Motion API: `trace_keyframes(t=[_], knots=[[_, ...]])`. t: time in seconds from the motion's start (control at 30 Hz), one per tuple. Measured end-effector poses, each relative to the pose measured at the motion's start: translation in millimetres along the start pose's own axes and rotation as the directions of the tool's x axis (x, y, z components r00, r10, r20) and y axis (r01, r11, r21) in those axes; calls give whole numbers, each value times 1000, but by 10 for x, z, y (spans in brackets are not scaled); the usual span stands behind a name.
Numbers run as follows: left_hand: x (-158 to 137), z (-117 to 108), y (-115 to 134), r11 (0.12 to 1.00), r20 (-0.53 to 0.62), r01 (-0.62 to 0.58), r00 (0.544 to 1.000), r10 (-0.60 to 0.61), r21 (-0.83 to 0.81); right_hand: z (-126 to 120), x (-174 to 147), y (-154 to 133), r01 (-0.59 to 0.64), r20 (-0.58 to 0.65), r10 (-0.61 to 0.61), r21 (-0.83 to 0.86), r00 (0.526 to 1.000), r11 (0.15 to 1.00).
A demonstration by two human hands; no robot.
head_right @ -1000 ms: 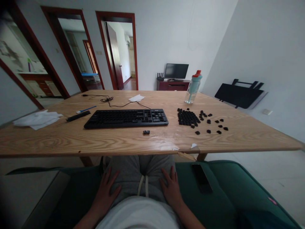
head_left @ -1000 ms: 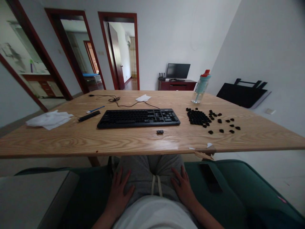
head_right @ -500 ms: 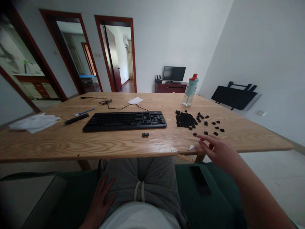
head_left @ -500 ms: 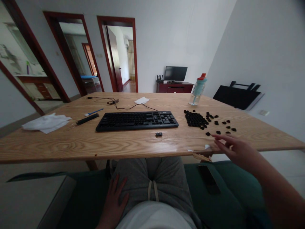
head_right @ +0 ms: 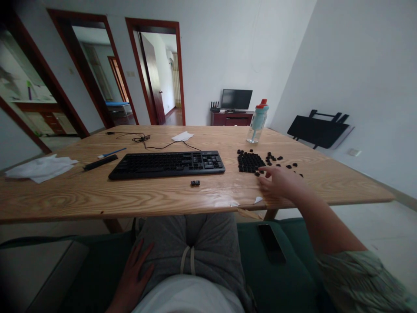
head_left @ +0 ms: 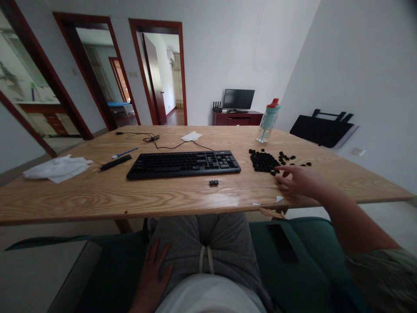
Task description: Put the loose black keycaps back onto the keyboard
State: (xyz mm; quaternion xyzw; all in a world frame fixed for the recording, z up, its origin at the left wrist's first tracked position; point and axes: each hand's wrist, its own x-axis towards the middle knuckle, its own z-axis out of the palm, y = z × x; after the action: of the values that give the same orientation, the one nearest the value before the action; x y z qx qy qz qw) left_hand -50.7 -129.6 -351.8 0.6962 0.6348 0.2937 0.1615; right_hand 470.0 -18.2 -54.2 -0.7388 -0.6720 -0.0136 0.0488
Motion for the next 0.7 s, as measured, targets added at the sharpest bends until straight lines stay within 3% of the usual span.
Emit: trace_keyframes(t=[0.1,0.2,0.27,0.33,0.37,0.43,0.5,0.53,0.6,0.7], knots=[[-1,9,-4,1000,-9,-16,1000,16,5,5,118,-38,-31,45,35,-84,998,996],[-6,12,-7,1000,-16,-21,1000,21,17,15,166,-62,-12,-11,11,-81,1000,997],[-10,13,-13,999,-10,-26,1000,27,18,2,132,-85,25,-96,-23,18,995,1000],[-11,17,-22,1000,-6,-27,1000,27,16,-30,38,-142,89,-144,-46,304,989,948],[-10,20,-28,1000,-7,-27,1000,28,14,-50,-29,-191,120,-147,-51,512,988,851],[-6,28,-42,999,-14,-33,999,33,12,-94,-181,-328,144,-118,-85,871,989,470],[-2,37,-55,999,-21,-43,999,43,13,-136,-321,-502,106,-94,-150,991,984,77],[-1,42,-63,999,-25,-47,999,47,14,-154,-374,-590,75,-82,-183,996,980,-46],[-3,51,-77,999,-32,-50,998,51,16,-185,-440,-744,15,-56,-239,985,969,-172],[-11,65,-99,998,-38,-53,998,54,19,-208,-457,-883,-31,-33,-272,973,962,-229]])
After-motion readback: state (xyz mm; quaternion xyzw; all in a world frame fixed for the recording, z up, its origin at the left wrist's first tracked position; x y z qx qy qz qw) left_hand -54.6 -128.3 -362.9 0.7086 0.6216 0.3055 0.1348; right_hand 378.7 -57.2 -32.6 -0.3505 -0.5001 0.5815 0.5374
